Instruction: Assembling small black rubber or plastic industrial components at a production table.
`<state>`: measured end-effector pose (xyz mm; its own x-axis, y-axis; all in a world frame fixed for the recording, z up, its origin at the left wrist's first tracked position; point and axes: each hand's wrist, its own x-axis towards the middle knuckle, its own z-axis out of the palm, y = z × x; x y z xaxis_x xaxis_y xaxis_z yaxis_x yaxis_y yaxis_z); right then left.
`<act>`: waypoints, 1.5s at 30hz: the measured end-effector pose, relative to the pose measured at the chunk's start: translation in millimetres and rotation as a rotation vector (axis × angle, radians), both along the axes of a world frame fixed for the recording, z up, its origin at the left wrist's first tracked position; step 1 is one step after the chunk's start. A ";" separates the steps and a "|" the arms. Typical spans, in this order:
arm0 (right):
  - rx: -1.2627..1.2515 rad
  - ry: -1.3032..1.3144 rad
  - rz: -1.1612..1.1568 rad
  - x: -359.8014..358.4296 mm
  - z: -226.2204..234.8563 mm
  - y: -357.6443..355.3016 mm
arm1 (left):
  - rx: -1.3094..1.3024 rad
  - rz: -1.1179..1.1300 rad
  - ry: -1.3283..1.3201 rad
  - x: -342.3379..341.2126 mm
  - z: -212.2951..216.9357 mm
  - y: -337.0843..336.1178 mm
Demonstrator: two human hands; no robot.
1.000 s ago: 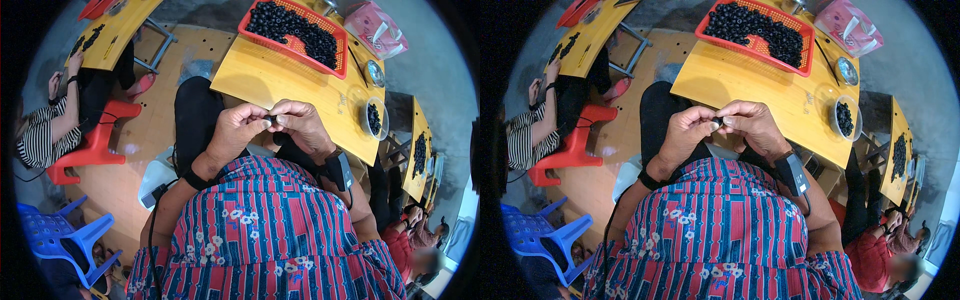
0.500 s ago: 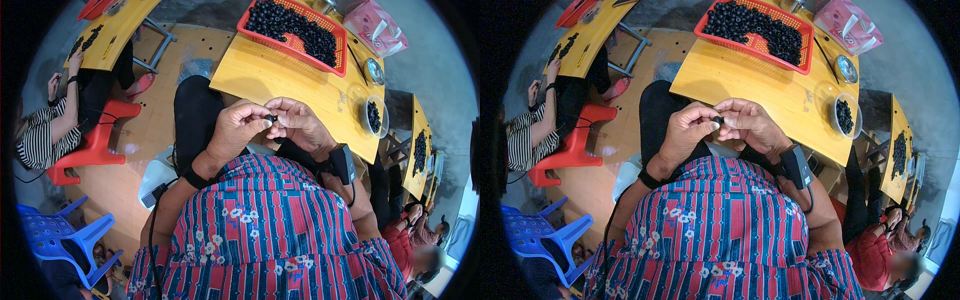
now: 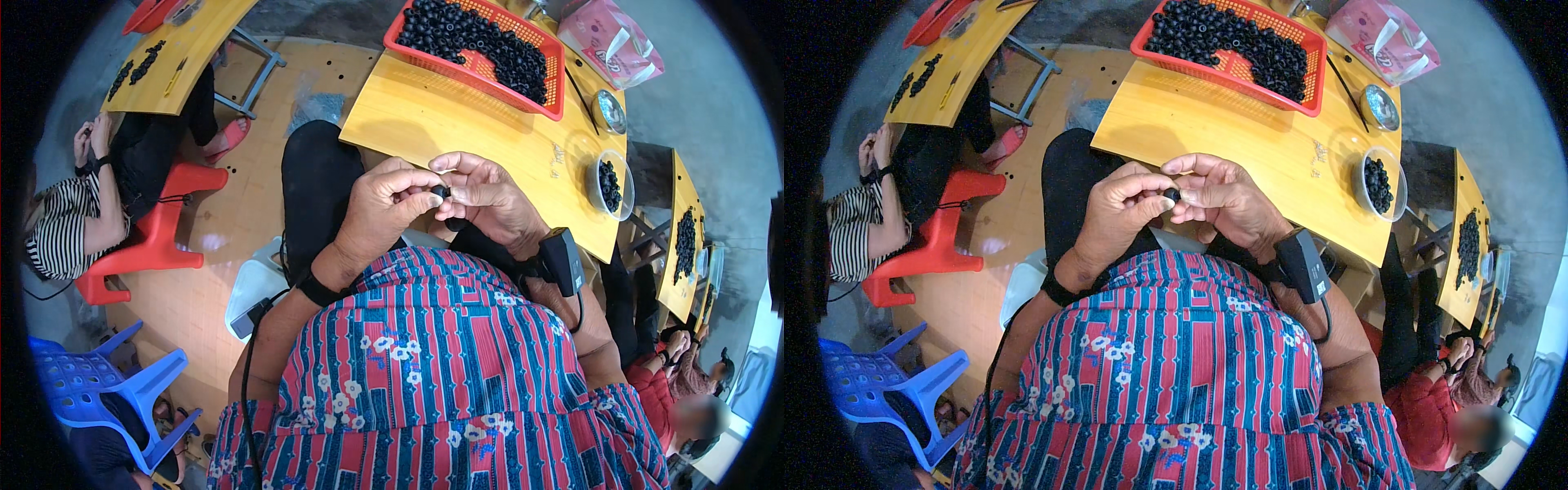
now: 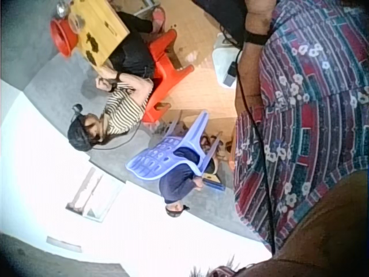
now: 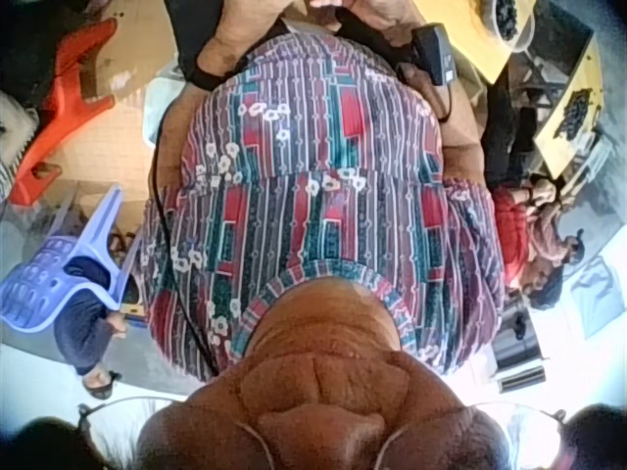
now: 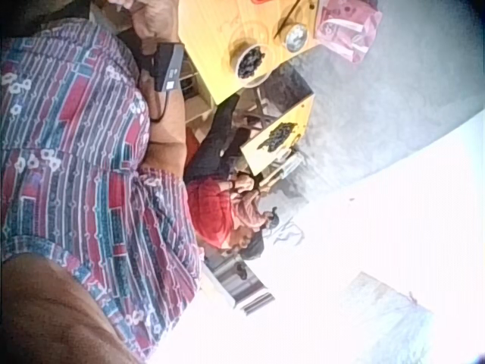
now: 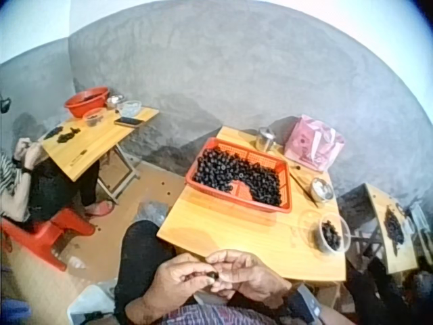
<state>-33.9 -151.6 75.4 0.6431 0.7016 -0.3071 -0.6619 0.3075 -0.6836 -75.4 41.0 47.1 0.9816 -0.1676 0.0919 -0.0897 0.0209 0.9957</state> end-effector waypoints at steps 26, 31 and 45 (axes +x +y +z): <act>-0.163 0.051 0.079 -3.2 -2.7 1.8 | 0.088 0.096 -0.155 0.0 1.4 1.1; -0.163 0.011 0.047 -5.7 -1.4 4.0 | 0.132 0.110 -0.182 1.3 2.2 1.5; -0.147 -0.048 -0.005 -11.2 -7.8 11.9 | 0.120 0.114 -0.135 0.4 -1.1 -0.9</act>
